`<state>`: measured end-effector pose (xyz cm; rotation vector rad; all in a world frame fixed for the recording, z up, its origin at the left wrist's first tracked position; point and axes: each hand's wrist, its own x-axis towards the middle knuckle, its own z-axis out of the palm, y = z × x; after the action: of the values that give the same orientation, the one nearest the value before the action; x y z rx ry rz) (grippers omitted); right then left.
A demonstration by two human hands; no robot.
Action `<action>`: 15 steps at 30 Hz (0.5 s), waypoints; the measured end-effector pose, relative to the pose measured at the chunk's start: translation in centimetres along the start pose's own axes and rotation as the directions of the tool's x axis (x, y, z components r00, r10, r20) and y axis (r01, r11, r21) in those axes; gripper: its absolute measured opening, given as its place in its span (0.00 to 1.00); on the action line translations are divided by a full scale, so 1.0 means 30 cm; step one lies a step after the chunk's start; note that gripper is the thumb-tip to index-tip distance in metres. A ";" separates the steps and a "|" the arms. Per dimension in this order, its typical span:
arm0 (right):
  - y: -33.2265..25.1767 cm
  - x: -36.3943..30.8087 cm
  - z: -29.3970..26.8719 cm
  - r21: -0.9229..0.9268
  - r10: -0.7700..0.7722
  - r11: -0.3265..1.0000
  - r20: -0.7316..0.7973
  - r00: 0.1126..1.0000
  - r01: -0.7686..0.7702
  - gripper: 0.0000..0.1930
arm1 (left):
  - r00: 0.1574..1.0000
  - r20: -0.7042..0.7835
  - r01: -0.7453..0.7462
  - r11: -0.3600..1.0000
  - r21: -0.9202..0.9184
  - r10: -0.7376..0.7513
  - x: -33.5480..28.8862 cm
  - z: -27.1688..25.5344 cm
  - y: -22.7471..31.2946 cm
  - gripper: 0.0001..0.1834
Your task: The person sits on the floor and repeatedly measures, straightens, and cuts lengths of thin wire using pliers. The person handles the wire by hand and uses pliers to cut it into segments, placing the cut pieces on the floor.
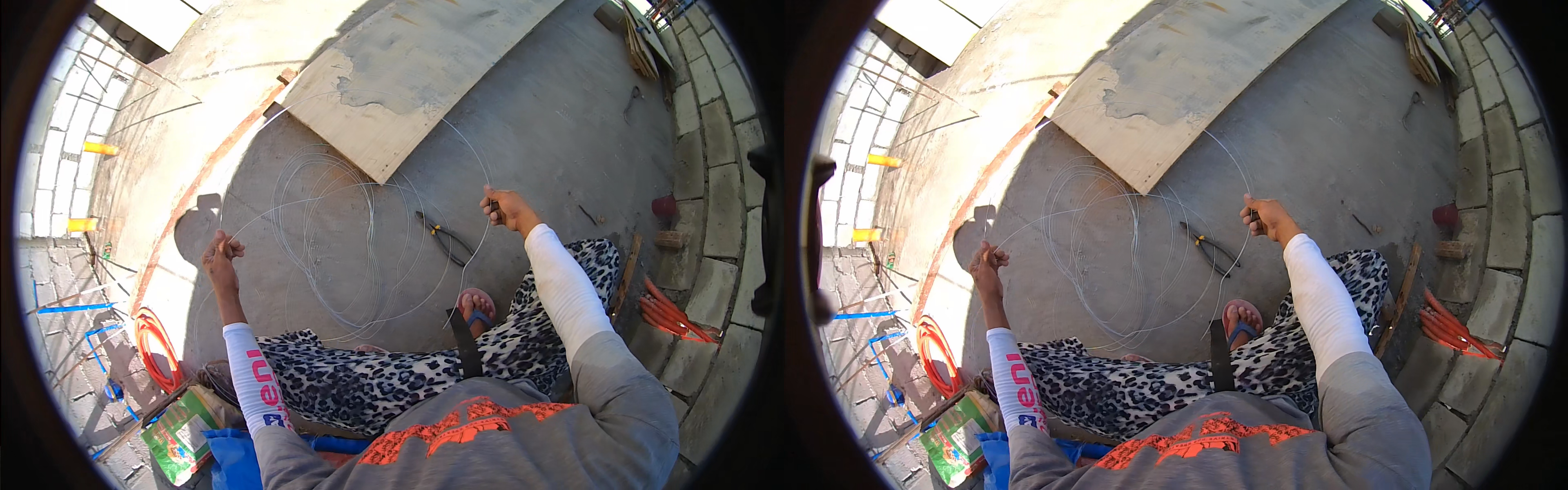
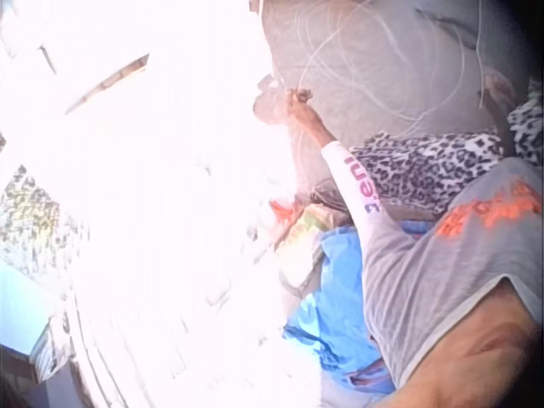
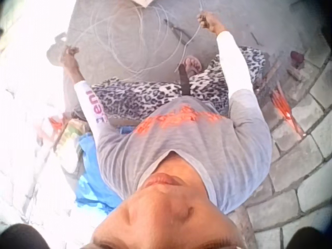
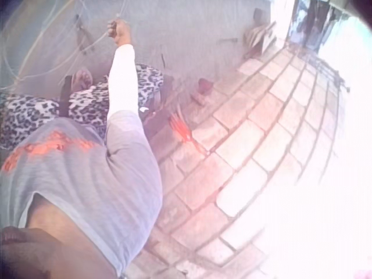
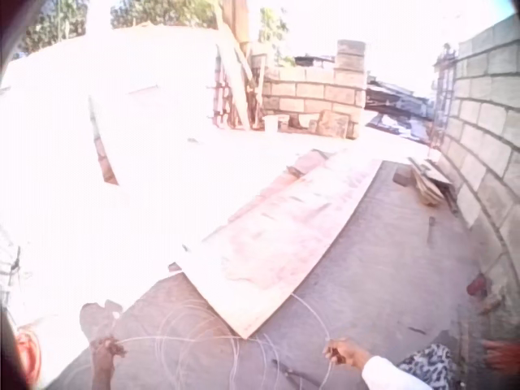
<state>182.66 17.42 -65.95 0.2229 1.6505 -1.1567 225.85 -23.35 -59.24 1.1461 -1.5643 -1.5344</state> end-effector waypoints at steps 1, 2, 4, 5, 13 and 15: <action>0.021 0.017 0.007 -0.018 0.027 0.999 -0.011 1.000 -0.027 0.18 | 0.998 -0.066 0.020 1.000 -0.001 -0.020 -0.003 0.015 -0.015 0.16; 0.049 0.036 0.020 0.000 0.058 0.998 0.004 0.998 -0.058 0.18 | 0.986 -0.150 0.068 0.998 0.012 -0.066 -0.008 0.028 -0.030 0.14; 0.144 0.065 0.065 -0.001 0.114 0.993 -0.003 0.993 -0.114 0.16 | 0.976 -0.189 0.085 0.991 -0.106 -0.104 -0.019 0.048 -0.058 0.12; 0.199 0.077 0.094 0.014 0.149 0.989 0.048 0.988 -0.150 0.15 | 0.969 -0.214 0.095 0.983 -0.154 -0.127 -0.024 0.057 -0.071 0.11; 0.329 0.163 0.291 -0.671 0.287 0.689 -0.095 0.953 -0.274 0.20 | 0.965 -0.226 -0.124 0.990 0.070 0.137 -0.054 0.124 0.021 0.08; 0.195 0.131 0.313 -0.876 0.069 0.442 -0.182 0.981 -0.194 0.26 | 0.965 -0.181 -0.183 0.981 0.065 0.192 -0.062 0.159 0.124 0.07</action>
<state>190.75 11.71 -72.25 -0.2781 2.0930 -0.0059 221.77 -19.97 -55.81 1.0992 -1.5415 -1.2364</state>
